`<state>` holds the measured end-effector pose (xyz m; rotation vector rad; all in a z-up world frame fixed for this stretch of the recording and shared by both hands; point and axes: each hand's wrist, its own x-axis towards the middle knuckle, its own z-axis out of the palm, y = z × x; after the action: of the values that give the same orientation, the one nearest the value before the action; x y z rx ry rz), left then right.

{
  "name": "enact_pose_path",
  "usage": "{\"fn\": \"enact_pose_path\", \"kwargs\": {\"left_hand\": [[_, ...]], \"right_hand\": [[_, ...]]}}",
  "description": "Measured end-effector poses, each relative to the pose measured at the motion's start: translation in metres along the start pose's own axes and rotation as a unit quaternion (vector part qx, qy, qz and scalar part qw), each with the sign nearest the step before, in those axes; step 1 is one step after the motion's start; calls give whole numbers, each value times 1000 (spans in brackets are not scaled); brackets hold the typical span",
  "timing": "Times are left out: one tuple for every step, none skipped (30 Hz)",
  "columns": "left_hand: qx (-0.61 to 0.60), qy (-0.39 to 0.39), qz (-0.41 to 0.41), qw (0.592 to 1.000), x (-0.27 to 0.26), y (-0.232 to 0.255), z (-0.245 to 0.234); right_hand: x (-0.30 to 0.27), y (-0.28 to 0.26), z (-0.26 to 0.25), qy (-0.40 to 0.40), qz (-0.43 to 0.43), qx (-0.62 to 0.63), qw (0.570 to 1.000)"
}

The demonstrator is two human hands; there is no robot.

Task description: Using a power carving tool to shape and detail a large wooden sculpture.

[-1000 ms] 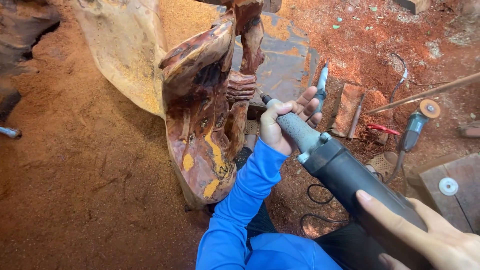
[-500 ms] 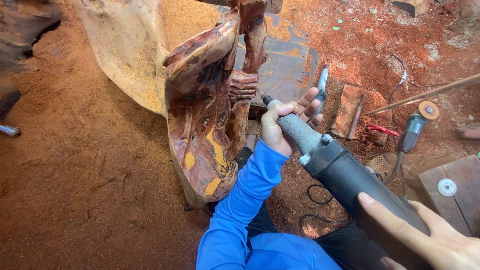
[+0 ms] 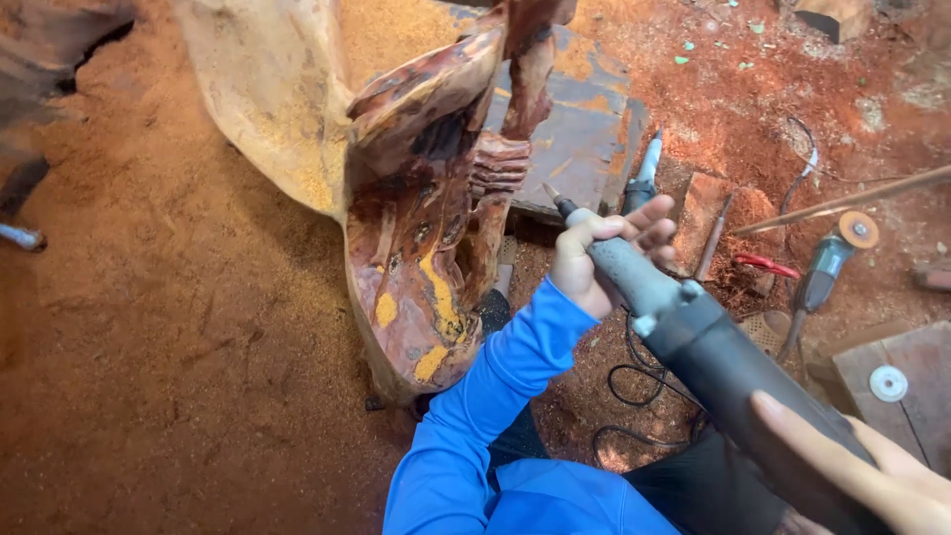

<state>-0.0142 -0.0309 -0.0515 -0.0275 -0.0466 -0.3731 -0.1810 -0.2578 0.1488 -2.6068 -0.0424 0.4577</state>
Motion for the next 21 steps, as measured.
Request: {"fn": "enact_pose_path", "kwargs": {"left_hand": [[0,11,5,1000,4,-1,-7],[2,13,-4,1000,6,4,-7],[26,47,19,998,7,10,-8],[50,81,42,995,8,16,-9],[52,85,38,994,8,20,-12],[46,61,37,996,8,24,-14],[41,34,37,998,9,29,-16],[42,38,34,998,8,30,-16],[44,54,42,997,7,31,-16],[46,71,51,995,7,32,-15],[45,72,51,995,6,31,-12],[40,74,47,995,5,30,-9],[34,76,43,996,3,30,-6],[33,77,45,996,3,30,-6],[26,32,19,999,3,31,-6],[19,-14,-7,1000,2,31,-6],[18,-15,-7,1000,2,30,-6],[18,-13,0,1000,1,29,-5],[18,-11,7,1000,1,28,-5],[17,-12,8,1000,0,27,-2],[12,3,17,1000,-1,26,0]], "right_hand": [[2,-11,-2,9,-20,-46,999],[8,-12,-2,12,-13,-40,999],[15,-12,-1,-30,21,-67,997],[22,-13,0,-72,56,-93,991],[25,-13,-1,-75,59,-88,992],[28,-15,-2,-91,52,-105,989],[32,-16,-3,-106,43,-123,986],[31,-14,-1,-107,45,-120,986],[30,-11,0,-97,22,-117,988],[30,-9,1,-87,-1,-114,990],[29,-9,1,-88,-1,-114,990],[28,-9,2,-84,4,-134,987],[27,-9,2,-81,8,-153,985],[25,-7,2,-82,7,-155,984],[23,-4,2,-67,-20,-148,987],[21,-2,2,-51,-46,-140,988],[20,-2,2,-51,-46,-142,987],[19,-2,1,-60,-31,-139,988],[18,-2,1,-69,-16,-136,988],[16,-7,0,-68,-16,-137,988],[14,-12,-1,-49,-24,-131,990]]}}
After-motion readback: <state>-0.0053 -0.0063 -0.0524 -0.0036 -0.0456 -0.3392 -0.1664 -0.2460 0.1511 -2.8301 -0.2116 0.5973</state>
